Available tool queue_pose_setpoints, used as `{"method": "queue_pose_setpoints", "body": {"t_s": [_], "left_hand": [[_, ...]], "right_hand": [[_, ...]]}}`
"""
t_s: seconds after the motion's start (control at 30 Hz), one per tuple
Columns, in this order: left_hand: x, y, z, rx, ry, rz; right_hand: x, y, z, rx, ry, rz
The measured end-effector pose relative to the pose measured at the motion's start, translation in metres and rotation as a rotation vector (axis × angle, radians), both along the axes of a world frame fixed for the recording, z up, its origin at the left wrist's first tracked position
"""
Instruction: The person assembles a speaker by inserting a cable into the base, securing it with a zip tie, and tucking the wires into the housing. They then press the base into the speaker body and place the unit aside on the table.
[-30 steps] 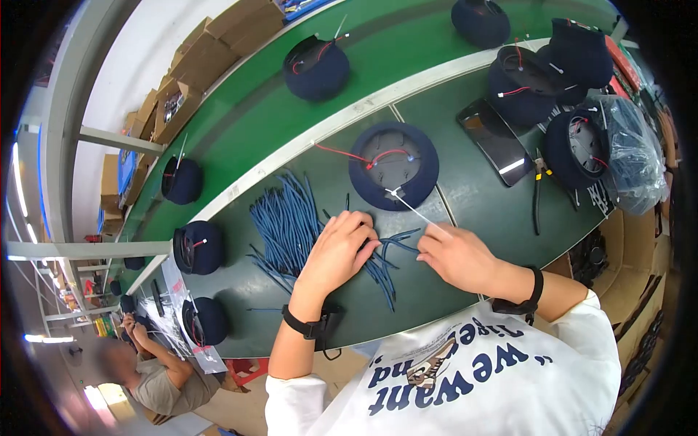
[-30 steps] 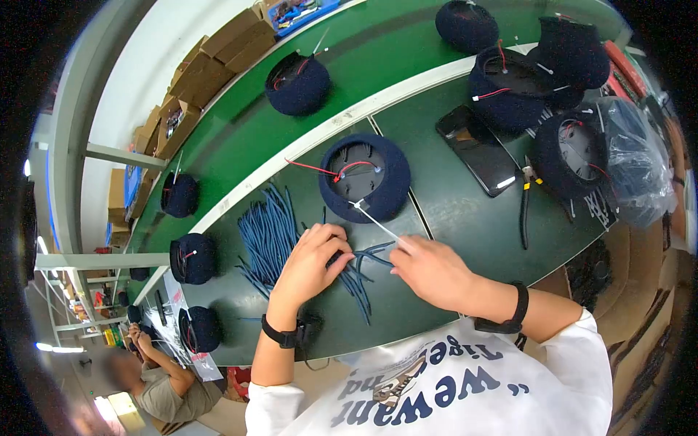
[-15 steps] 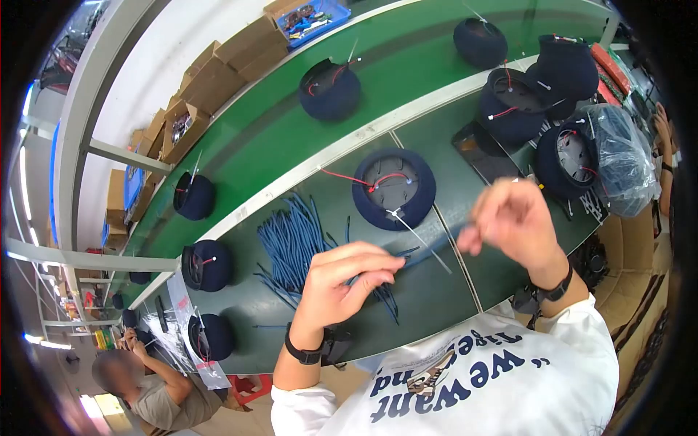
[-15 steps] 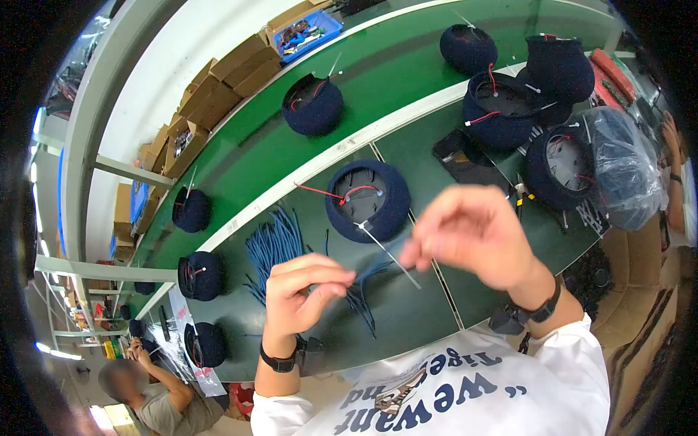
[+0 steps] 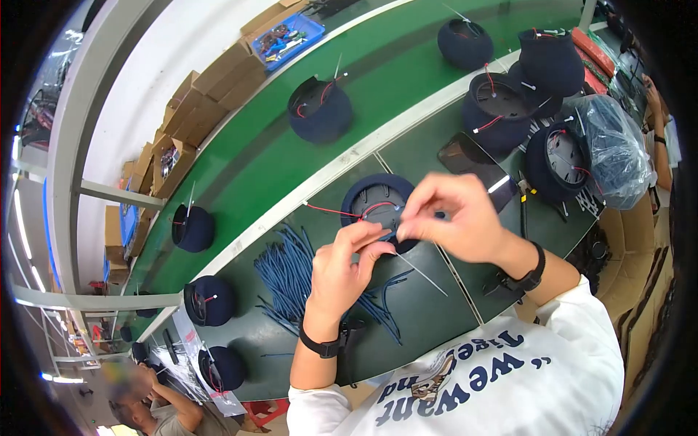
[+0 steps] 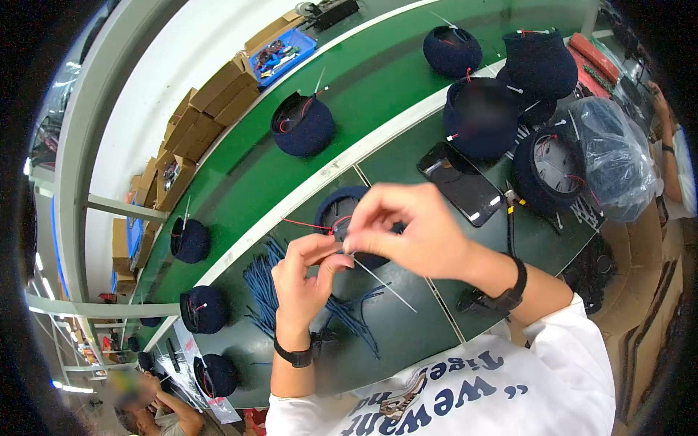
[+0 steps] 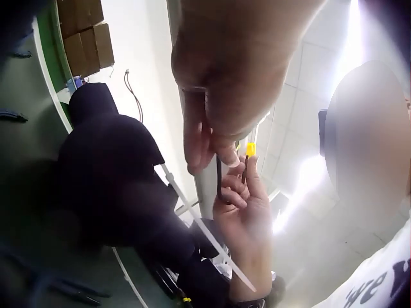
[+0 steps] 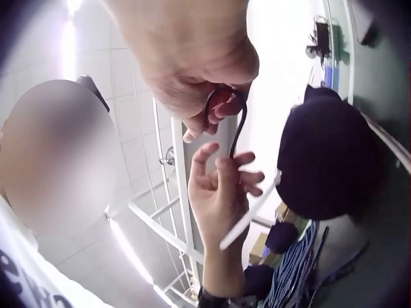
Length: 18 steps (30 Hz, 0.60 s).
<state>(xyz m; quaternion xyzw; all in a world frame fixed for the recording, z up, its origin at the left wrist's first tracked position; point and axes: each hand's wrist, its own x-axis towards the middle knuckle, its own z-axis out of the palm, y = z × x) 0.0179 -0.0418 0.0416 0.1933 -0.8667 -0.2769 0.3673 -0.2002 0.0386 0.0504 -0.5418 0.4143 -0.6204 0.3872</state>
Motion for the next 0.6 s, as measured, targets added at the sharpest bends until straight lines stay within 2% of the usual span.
{"method": "queue_pose_setpoints", "body": {"t_s": [0.1,0.2,0.23,0.33,0.43,0.53,0.6], "left_hand": [[0.0,-0.001,-0.01,-0.13,0.038,0.0],[0.004,-0.001,-0.013,-0.193,0.054,-0.045],[0.004,-0.002,-0.012,-0.213,0.077,-0.054],[0.003,-0.002,-0.012,-0.202,0.159,0.012],[0.009,-0.005,-0.018,-0.136,0.111,0.042],[0.006,-0.025,-0.01,-0.145,0.062,-0.084],[0.0,-0.034,0.012,-0.247,-0.204,0.126]], "right_hand": [[0.012,0.002,-0.007,-0.013,0.233,-0.073],[0.017,-0.007,-0.024,-0.272,0.279,-0.108],[0.016,-0.007,-0.027,-0.281,0.332,-0.091],[0.019,-0.002,-0.022,-0.14,0.259,-0.017],[0.018,0.0,-0.019,-0.194,0.317,-0.014],[0.012,0.0,-0.024,-0.135,0.298,-0.047],[0.003,-0.005,-0.018,-0.161,0.363,-0.154]]}}
